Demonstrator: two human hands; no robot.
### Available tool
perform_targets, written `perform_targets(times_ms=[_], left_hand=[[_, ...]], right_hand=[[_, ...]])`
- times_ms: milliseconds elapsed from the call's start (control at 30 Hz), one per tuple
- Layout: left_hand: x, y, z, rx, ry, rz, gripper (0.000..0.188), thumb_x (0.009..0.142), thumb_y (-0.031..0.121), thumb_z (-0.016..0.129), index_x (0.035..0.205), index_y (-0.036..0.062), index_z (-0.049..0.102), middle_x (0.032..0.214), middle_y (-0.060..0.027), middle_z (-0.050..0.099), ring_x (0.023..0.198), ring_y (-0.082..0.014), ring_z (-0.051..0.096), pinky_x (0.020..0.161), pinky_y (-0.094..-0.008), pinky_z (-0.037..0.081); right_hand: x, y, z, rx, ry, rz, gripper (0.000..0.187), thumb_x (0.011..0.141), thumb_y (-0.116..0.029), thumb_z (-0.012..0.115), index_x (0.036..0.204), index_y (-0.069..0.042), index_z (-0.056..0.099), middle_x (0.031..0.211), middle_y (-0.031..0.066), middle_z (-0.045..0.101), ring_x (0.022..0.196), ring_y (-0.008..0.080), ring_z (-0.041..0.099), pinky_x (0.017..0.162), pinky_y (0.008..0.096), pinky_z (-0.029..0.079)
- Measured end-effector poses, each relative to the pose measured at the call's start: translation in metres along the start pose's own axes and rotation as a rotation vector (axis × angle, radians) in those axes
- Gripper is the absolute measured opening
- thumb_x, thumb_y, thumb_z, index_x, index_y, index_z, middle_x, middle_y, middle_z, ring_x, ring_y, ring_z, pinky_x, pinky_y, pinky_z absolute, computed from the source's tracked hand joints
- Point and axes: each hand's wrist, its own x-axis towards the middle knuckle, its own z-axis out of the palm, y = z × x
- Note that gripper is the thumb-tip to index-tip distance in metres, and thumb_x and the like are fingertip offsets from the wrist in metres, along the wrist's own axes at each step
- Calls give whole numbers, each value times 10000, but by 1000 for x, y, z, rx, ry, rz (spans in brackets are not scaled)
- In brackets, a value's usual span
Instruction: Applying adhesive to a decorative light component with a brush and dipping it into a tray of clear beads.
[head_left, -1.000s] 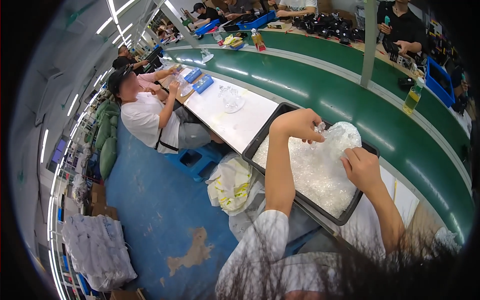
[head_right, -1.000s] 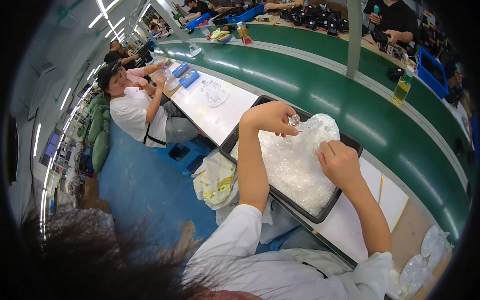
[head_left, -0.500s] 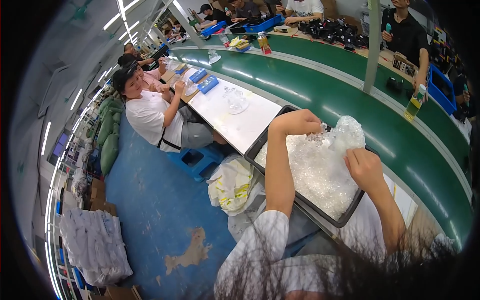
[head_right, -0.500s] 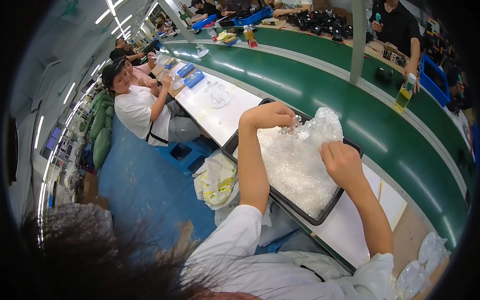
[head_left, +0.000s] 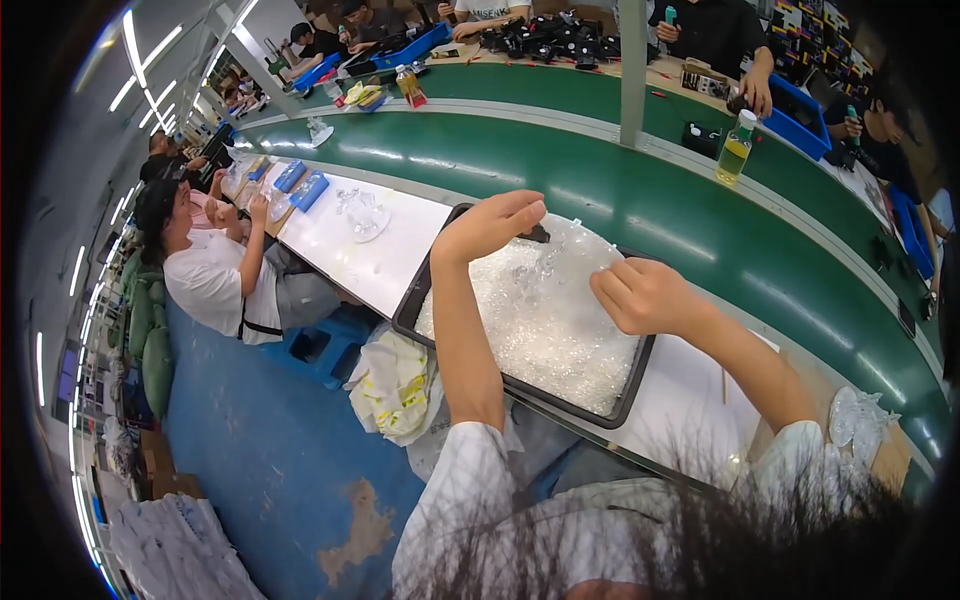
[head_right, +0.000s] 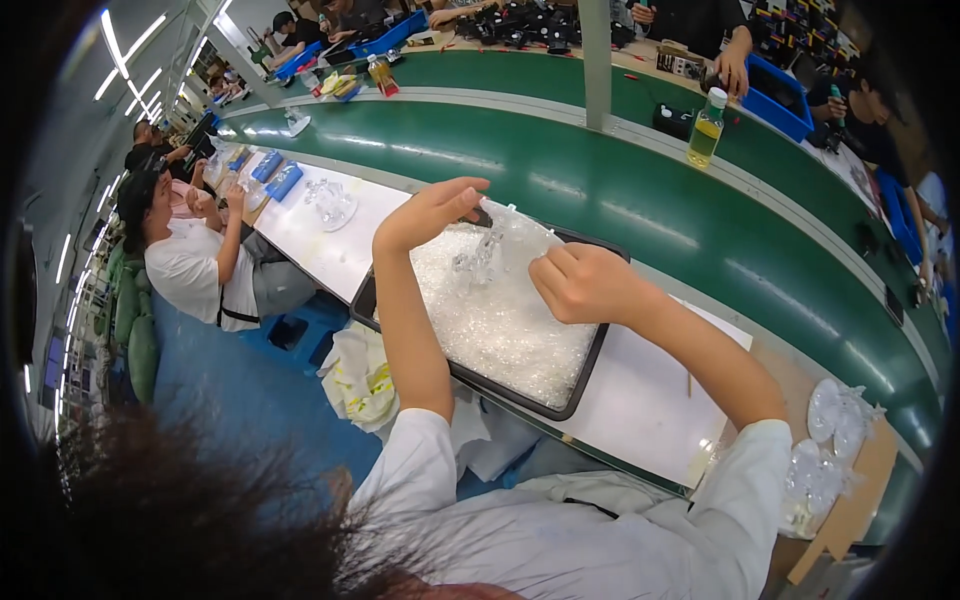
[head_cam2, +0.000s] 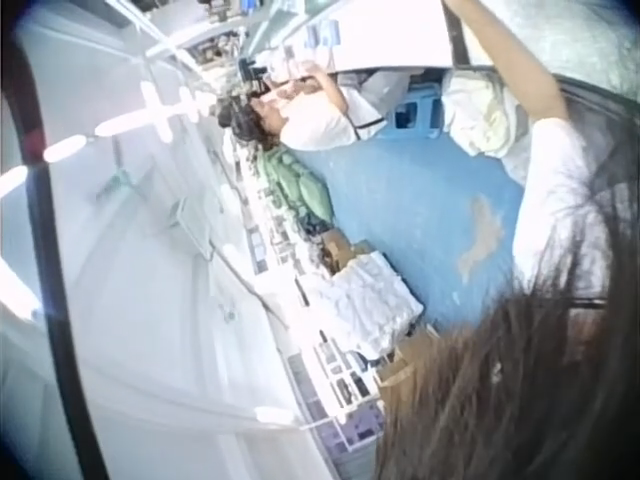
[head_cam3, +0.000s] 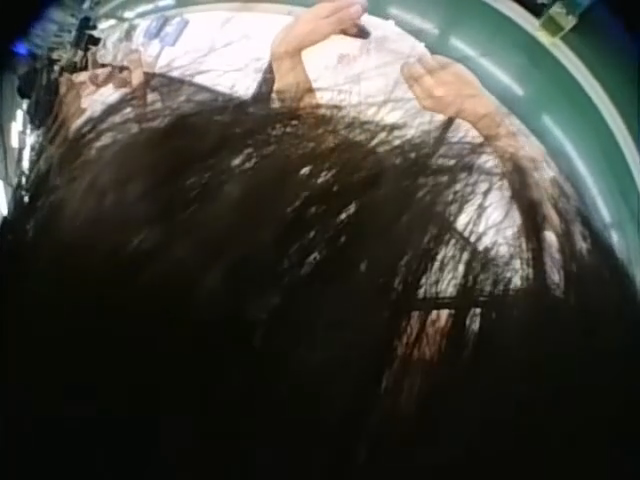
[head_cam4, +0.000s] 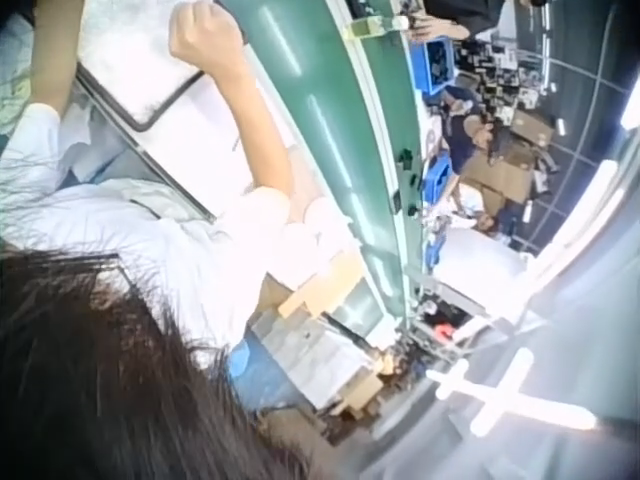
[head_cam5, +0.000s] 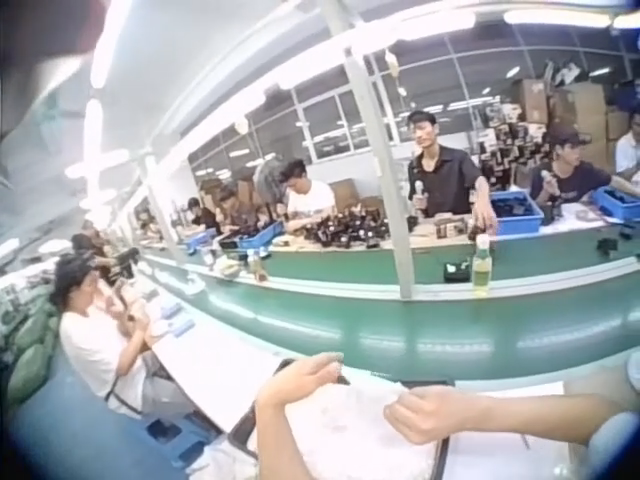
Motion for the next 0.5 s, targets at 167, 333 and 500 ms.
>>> perform_targets(times_ms=[167, 333, 500], left_hand=[[8, 3, 1, 37, -160, -27, 618, 1015, 473, 517, 1428, 16, 471, 1217, -132, 671, 1075, -181, 611, 944, -331, 482], [3, -5, -9, 2, -305, 42, 683, 945, 475, 622, 1438, 33, 452, 1256, -177, 653, 1114, -197, 599, 957, -335, 480], [12, -2, 2, -12, -369, 83, 763, 858, 370, 741, 1456, 42, 398, 1280, -232, 624, 1119, -230, 621, 955, -343, 496]], right_hand=[[-2, 7, -8, 38, -125, -146, 195, 641, -82, 655, 782, 51, 646, 687, 36, 474, 614, 151, 507, 530, 273, 446], [14, 13, -10, 63, -136, -245, 182, 616, -107, 646, 731, 33, 626, 708, 47, 484, 618, 165, 506, 543, 285, 446], [10, 26, -14, 86, -207, -382, 178, 589, -127, 632, 674, 26, 604, 711, 60, 493, 625, 182, 514, 553, 300, 449]])
